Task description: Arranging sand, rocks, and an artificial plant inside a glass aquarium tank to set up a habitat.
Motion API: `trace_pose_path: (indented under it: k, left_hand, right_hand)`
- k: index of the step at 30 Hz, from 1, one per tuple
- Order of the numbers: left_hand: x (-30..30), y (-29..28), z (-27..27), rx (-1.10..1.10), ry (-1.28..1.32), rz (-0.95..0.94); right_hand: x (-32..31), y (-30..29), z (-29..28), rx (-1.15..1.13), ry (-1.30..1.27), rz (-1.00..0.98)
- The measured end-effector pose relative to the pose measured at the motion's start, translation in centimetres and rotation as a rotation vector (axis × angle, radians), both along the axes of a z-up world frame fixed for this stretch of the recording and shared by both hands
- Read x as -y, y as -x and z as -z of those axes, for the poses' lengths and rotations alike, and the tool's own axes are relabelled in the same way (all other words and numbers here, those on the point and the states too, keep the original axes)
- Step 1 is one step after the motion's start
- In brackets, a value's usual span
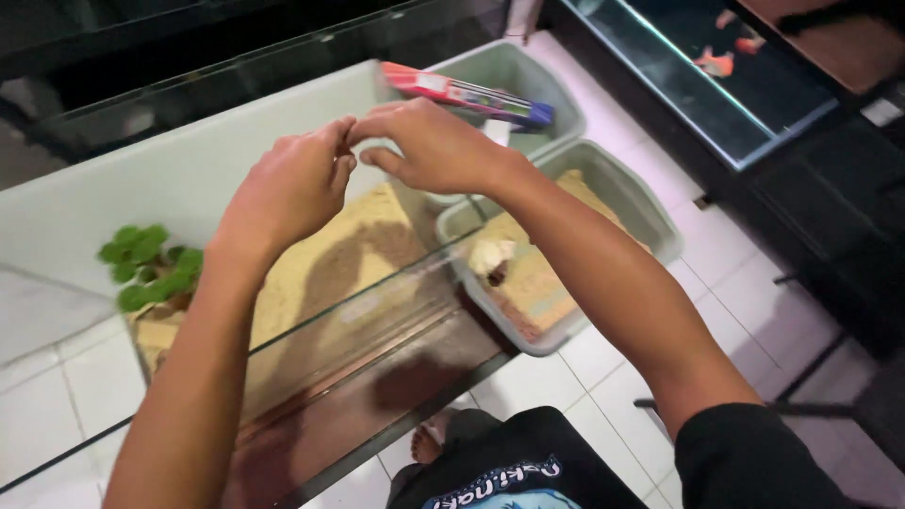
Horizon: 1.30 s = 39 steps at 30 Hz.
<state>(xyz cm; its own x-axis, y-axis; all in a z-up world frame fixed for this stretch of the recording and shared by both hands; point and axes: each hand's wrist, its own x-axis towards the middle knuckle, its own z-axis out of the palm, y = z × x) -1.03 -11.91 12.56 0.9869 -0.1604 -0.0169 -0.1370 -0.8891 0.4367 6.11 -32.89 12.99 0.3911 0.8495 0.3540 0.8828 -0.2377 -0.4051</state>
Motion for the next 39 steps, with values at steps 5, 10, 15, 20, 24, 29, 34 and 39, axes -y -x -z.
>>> trace_pose_path:
  k: [5, 10, 15, 20, 24, 29, 34, 39]
  left_hand:
    - [8.4, -1.4, 1.3, 0.173, 0.165, 0.222]
    - [17.7, -3.6, 4.8, 0.125, 0.219, 0.394]
    - [22.8, -6.3, 18.4, 0.147, -0.294, 0.384]
    - [27.7, -4.8, 33.2, 0.091, -0.325, 0.218]
    - [28.2, -4.1, 35.1, -0.229, -0.206, 0.089]
    - [27.6, -4.7, 34.4, -0.326, -0.005, -0.034]
    - [27.1, -5.0, 31.9, -0.414, 0.163, -0.167]
    - [27.4, -5.0, 28.7, -0.387, 0.322, -0.245]
  right_hand:
    - [10.1, -0.1, 1.9, 0.056, -0.161, 0.225]
    - [19.4, 0.6, 6.3, -0.069, -0.217, 0.451]
    - [25.1, 0.9, 12.4, -0.388, -0.064, 0.644]
    - [27.4, -1.6, 23.4, -0.648, 0.184, 0.639]
    - [28.2, -2.2, 30.5, -0.809, 0.331, 0.666]
    - [30.4, -4.6, 39.1, -0.74, 0.335, 0.661]
    - [29.8, -5.4, 37.6, -0.809, 0.279, 0.67]
    - [28.8, -7.6, 39.1, -0.664, 0.354, 0.574]
